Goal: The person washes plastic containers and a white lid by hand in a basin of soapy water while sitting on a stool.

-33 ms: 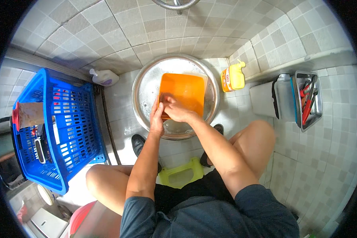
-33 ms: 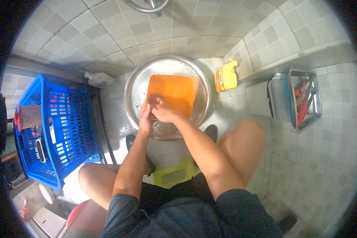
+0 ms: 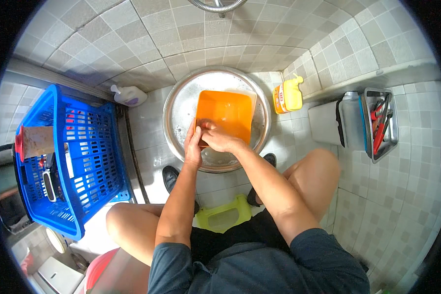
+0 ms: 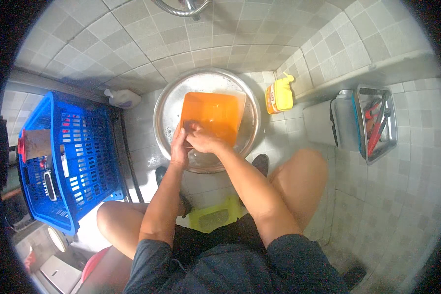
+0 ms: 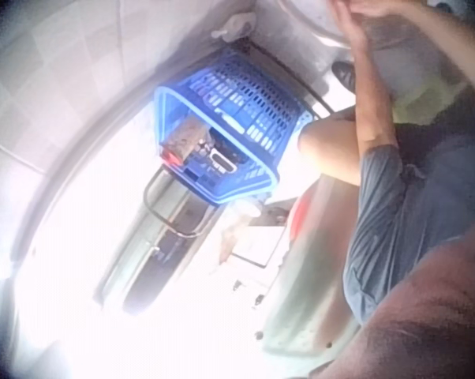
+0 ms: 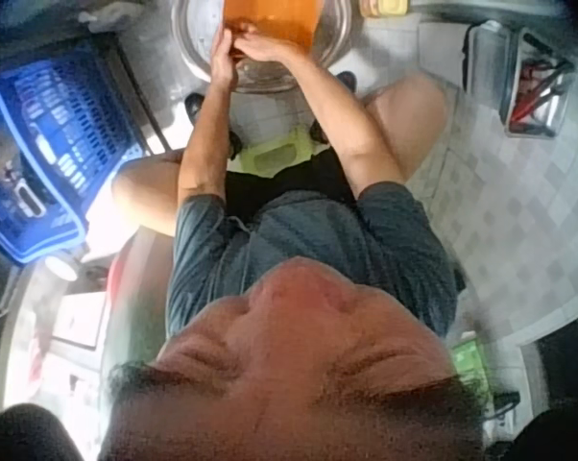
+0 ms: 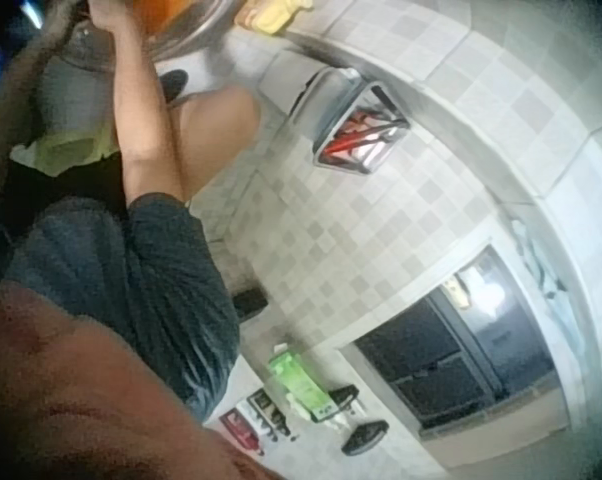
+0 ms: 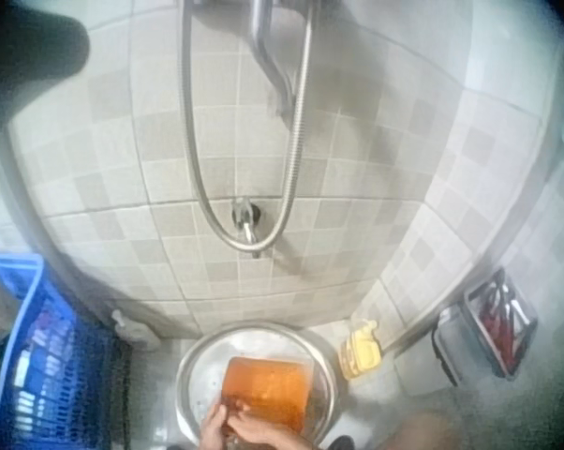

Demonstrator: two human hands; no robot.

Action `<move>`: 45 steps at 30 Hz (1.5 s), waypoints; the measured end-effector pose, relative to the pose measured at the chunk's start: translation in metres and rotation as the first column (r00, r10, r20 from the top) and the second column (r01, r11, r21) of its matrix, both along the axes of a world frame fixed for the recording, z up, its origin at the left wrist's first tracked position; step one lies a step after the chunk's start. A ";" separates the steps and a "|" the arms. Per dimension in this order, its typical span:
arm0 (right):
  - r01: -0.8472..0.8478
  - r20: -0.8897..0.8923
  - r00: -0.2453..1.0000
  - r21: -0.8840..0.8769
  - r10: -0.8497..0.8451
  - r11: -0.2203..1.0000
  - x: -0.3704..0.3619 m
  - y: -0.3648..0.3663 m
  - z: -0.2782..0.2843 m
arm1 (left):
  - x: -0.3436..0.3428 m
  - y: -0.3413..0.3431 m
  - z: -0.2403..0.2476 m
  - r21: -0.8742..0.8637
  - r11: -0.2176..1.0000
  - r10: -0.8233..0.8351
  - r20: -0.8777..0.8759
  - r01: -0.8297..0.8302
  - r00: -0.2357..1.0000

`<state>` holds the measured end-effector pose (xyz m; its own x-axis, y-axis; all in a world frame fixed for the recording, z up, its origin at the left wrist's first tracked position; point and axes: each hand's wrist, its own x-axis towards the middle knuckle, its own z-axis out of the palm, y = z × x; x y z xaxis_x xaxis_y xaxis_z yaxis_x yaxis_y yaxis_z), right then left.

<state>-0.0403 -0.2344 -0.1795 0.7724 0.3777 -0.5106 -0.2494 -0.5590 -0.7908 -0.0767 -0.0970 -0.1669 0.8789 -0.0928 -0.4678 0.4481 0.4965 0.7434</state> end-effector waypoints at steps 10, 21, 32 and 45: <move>-0.289 -0.268 0.949 -0.524 0.168 0.801 -0.002 -0.004 0.078 | -0.001 0.013 -0.007 0.137 0.989 0.043 0.087 -0.055 0.995; 0.110 0.123 0.992 -0.634 -0.040 0.765 0.033 -0.047 0.013 | -0.002 -0.005 -0.003 0.115 0.987 -0.114 -0.010 0.114 0.993; 0.302 0.292 0.935 -0.358 -0.201 0.884 0.022 0.004 0.006 | -0.013 0.010 0.001 0.058 0.989 -0.132 -0.091 0.138 0.987; -0.048 0.063 0.997 -0.060 0.052 0.997 -0.008 0.008 0.025 | 0.002 -0.001 -0.007 0.113 0.989 -0.103 0.102 0.091 0.989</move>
